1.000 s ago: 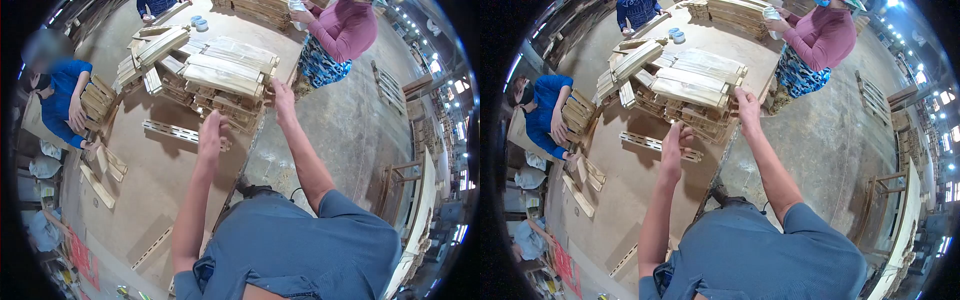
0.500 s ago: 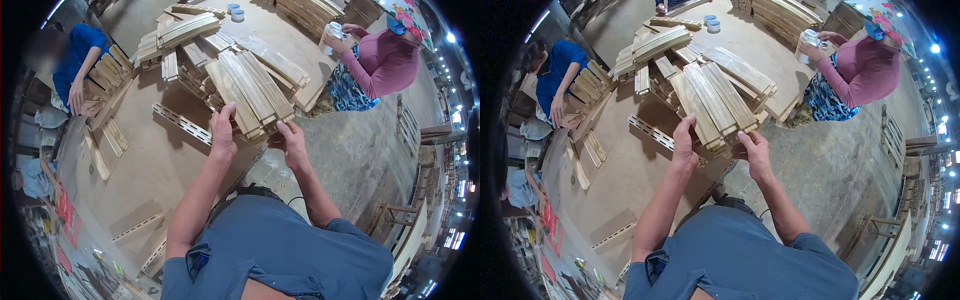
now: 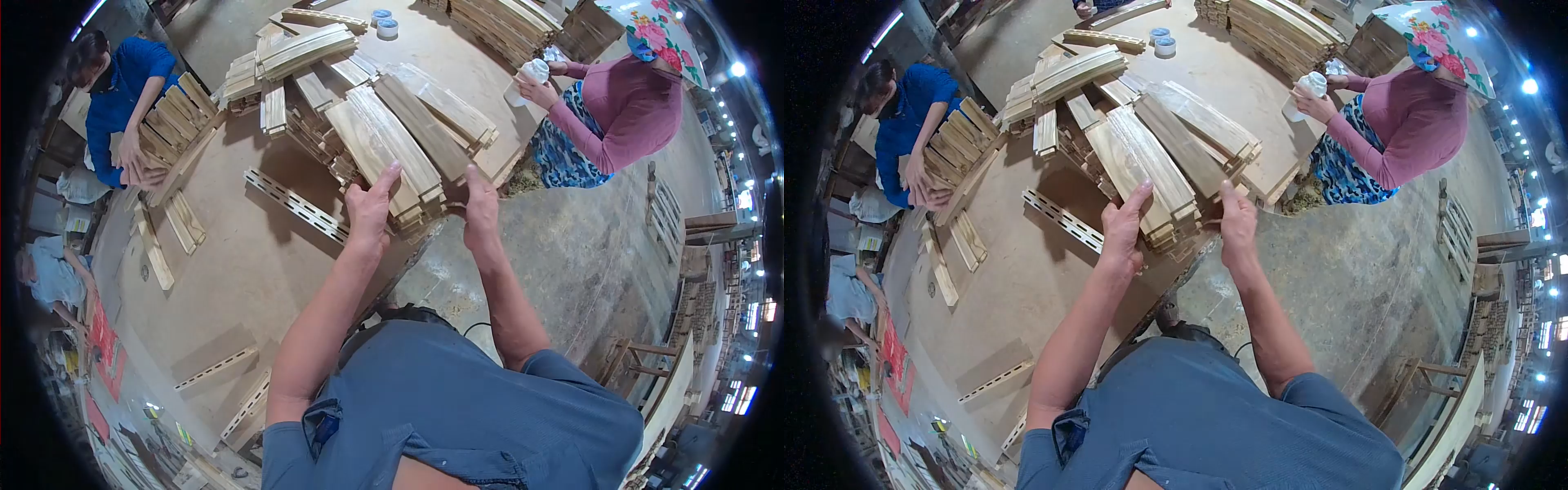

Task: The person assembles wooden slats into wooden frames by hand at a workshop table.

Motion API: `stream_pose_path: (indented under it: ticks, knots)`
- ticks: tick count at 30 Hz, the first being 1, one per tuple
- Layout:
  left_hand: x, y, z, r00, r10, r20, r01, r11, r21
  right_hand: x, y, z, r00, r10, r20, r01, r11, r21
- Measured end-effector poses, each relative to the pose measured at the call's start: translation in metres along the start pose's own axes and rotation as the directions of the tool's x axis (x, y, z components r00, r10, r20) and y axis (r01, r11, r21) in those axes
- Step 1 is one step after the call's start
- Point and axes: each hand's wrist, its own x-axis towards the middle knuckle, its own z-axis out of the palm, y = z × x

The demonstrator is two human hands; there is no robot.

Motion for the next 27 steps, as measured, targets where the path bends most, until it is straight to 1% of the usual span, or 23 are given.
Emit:
stream_pose_path:
  ticks: [2,3,5,9,11,12,14,16,18,20,21,23,24,25,27]
  knots:
    - [-0.001,0.000,0.004,1.000,0.015,0.010,-0.014,0.994,-0.113,0.003,0.014,-0.010,0.993,0.101,0.054,-0.096,0.991,-0.090]
    - [0.001,-0.002,0.005,1.000,0.015,0.014,-0.014,0.994,-0.111,0.006,0.014,-0.010,0.994,0.099,0.052,-0.094,0.992,-0.088]
    - [0.005,-0.004,0.006,0.998,-0.057,-0.040,0.050,0.988,-0.145,0.015,0.011,-0.007,0.999,0.039,0.037,-0.038,0.999,-0.026]
    - [0.005,-0.001,0.006,0.998,-0.063,0.021,0.065,0.981,-0.182,0.021,-0.021,0.001,0.998,0.005,0.055,-0.003,0.999,-0.053]
    - [0.006,-0.003,0.005,0.998,-0.052,0.034,0.058,0.976,-0.210,0.026,-0.031,0.003,0.991,0.115,0.073,-0.112,0.992,-0.052]
    - [0.004,-0.003,0.005,0.998,-0.053,0.036,0.059,0.976,-0.209,0.028,-0.030,-0.001,0.991,0.115,0.071,-0.111,0.993,-0.051]
    - [0.001,0.002,0.004,0.994,-0.103,0.047,0.110,0.975,-0.192,0.037,-0.025,-0.012,0.982,0.140,0.129,-0.139,0.990,-0.013]
    - [0.001,0.003,0.003,0.995,-0.089,0.049,0.096,0.978,-0.187,0.047,-0.022,-0.023,0.983,0.126,0.132,-0.125,0.992,-0.015]
    - [0.002,-0.001,0.002,0.995,-0.082,0.055,0.091,0.980,-0.179,0.053,-0.018,-0.027,0.985,0.114,0.127,-0.112,0.994,-0.019]
    - [0.006,-0.003,0.000,0.996,-0.072,0.060,0.082,0.978,-0.194,0.055,-0.014,-0.024,0.994,0.044,0.095,-0.050,0.997,0.064]
    - [0.009,-0.006,0.001,0.995,-0.072,0.064,0.083,0.978,-0.190,0.055,-0.013,-0.019,0.995,0.042,0.091,-0.049,0.996,0.068]
    - [0.013,-0.012,-0.002,0.998,-0.018,0.052,0.028,0.979,-0.200,0.056,-0.006,-0.007,0.998,-0.011,-0.061,0.017,0.994,0.105]
    - [0.012,-0.011,-0.001,0.998,-0.023,0.051,0.033,0.980,-0.197,0.054,-0.008,0.000,0.993,-0.054,-0.108,0.055,0.998,0.011]
    - [0.012,-0.010,-0.002,0.998,-0.030,0.059,0.040,0.981,-0.189,0.054,-0.007,-0.003,0.993,-0.049,-0.110,0.050,0.999,0.008]
    - [0.012,-0.009,-0.003,0.998,-0.038,0.053,0.047,0.982,-0.185,0.056,-0.005,-0.010,0.998,0.005,-0.055,-0.008,0.998,-0.064]
